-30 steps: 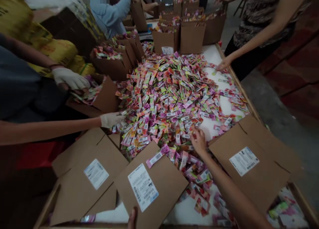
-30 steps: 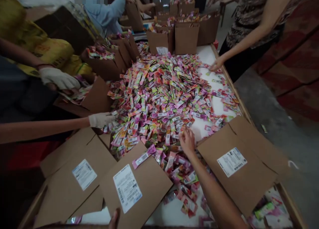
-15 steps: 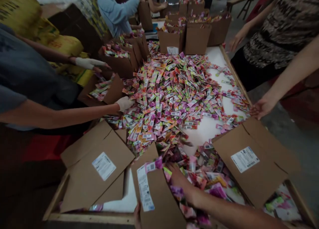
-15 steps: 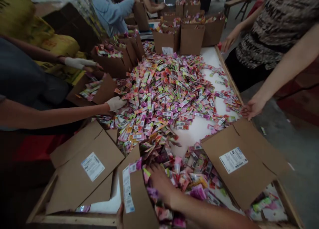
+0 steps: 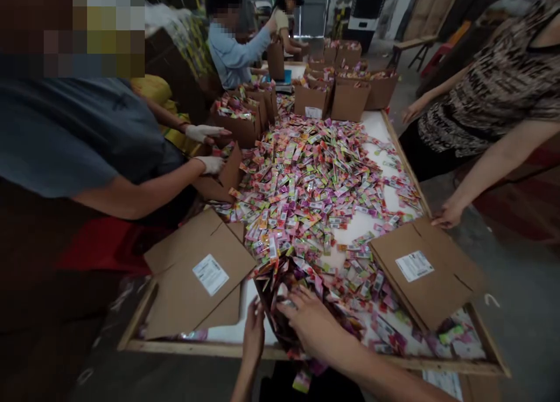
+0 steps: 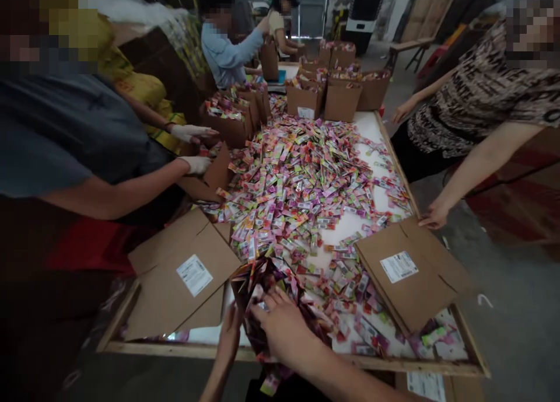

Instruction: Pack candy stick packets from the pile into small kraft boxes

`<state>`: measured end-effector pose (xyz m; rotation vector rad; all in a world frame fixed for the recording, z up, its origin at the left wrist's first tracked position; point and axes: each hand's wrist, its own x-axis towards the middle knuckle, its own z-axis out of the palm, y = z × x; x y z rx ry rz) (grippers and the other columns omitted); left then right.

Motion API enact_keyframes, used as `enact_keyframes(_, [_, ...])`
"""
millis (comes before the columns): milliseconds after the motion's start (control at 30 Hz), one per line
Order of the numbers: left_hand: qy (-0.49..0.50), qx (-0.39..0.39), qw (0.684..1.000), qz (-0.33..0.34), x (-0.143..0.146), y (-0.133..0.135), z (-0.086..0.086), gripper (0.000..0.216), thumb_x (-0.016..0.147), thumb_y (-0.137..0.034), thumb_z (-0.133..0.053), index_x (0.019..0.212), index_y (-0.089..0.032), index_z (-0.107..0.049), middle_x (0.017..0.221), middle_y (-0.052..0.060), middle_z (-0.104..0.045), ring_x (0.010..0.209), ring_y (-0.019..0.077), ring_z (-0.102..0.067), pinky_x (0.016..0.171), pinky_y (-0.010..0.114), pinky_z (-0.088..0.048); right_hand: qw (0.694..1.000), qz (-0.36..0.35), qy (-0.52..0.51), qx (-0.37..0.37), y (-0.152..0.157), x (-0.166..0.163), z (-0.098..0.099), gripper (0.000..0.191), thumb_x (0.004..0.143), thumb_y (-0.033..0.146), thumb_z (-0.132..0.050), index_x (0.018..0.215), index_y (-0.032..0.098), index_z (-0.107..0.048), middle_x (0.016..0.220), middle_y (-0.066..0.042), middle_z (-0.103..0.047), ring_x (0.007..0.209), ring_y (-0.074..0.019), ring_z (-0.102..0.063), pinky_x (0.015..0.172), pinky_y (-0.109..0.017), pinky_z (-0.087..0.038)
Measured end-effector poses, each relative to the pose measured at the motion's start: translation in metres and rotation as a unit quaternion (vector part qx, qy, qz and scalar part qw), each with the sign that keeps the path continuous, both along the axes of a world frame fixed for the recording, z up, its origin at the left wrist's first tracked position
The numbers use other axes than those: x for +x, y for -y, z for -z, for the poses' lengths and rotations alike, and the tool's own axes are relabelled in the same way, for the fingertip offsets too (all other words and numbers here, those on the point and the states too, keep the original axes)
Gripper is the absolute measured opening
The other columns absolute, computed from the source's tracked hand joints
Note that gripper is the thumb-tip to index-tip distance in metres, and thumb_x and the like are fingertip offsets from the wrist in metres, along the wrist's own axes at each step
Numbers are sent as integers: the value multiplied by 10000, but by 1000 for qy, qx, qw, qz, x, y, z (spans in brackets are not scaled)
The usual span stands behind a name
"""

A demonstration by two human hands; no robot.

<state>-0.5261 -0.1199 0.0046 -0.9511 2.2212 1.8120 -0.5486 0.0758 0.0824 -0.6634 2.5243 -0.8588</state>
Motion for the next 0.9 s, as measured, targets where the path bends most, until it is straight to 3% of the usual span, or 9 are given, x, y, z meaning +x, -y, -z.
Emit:
enact_keyframes(100, [-100,-111,982,118,4,1,-27,674,939,-423,-491,1527,-135,-336,1628,172,-341,1515,311,-286,1245,436,-210,968,221,-112,-37,-49,50,-5,539,967,283,-427,1502,342,-416,1512,-77,-501,1413,-253,-446,1177,-497,-379])
enact_keyframes(200, [-172,-289,897,287,2,-20,-38,680,945,-381,-493,1566,-185,-296,1678,163,-214,1560,320,-110,1252,561,-121,916,366,-158,44,-58,82,17,883,925,450,-530,1615,230,-25,1629,-177,-283,1505,-363,-274,1148,-636,-356])
enact_keyframes(267, [-170,-375,845,342,-1,-33,-38,614,948,-310,-471,1536,-165,-371,1671,187,-207,1559,354,-45,1227,645,-109,930,324,-153,82,-32,77,34,911,918,400,-532,1613,200,22,1648,-185,-238,1528,-374,-206,1164,-650,-323])
enact_keyframes(367, [-163,-422,805,384,-5,-35,-34,608,893,-147,-446,1501,-140,-436,1663,182,-224,1556,367,8,1222,664,-116,959,232,-126,105,25,38,47,774,886,156,-451,1603,161,-160,1646,-162,-260,1534,-303,-214,1212,-553,-302])
enact_keyframes(500, [-160,-403,801,414,-9,-17,-36,637,843,-51,-390,1470,-116,-479,1613,155,-380,1559,354,-101,1233,667,-97,965,208,-113,109,63,-1,48,618,875,109,-449,1491,74,-420,1573,-213,-394,1481,-302,-339,1195,-512,-333])
enact_keyframes(633, [-215,-363,820,386,-24,-6,-40,494,911,-179,-445,1391,-109,-540,1483,192,-538,1501,362,-301,1230,667,-123,967,222,-115,55,49,6,44,422,880,72,-439,1244,149,-637,1274,-158,-653,1200,-274,-570,1023,-454,-472])
enact_keyframes(733, [-243,-322,845,351,-38,-2,-42,543,942,-382,-500,1398,-87,-504,1403,222,-565,1415,364,-416,1206,629,-253,942,311,-124,-35,31,-3,23,406,810,4,-426,1090,168,-670,1081,-118,-688,1033,-248,-602,947,-403,-499])
enact_keyframes(800, [-265,-306,853,330,-43,-1,-45,575,957,-430,-477,1410,-76,-473,1395,234,-544,1389,341,-437,1185,586,-315,916,356,-147,-111,22,-30,-8,372,811,25,-421,1050,178,-662,1006,-94,-681,967,-235,-605,912,-388,-509])
enact_keyframes(900, [-303,-330,822,352,-40,-1,-54,747,914,-522,-542,1504,-104,-351,1516,256,-392,1486,368,-287,1200,612,-256,883,385,-202,-178,8,-91,-66,298,886,162,-451,1123,167,-631,1058,-103,-659,1022,-240,-587,957,-412,-494])
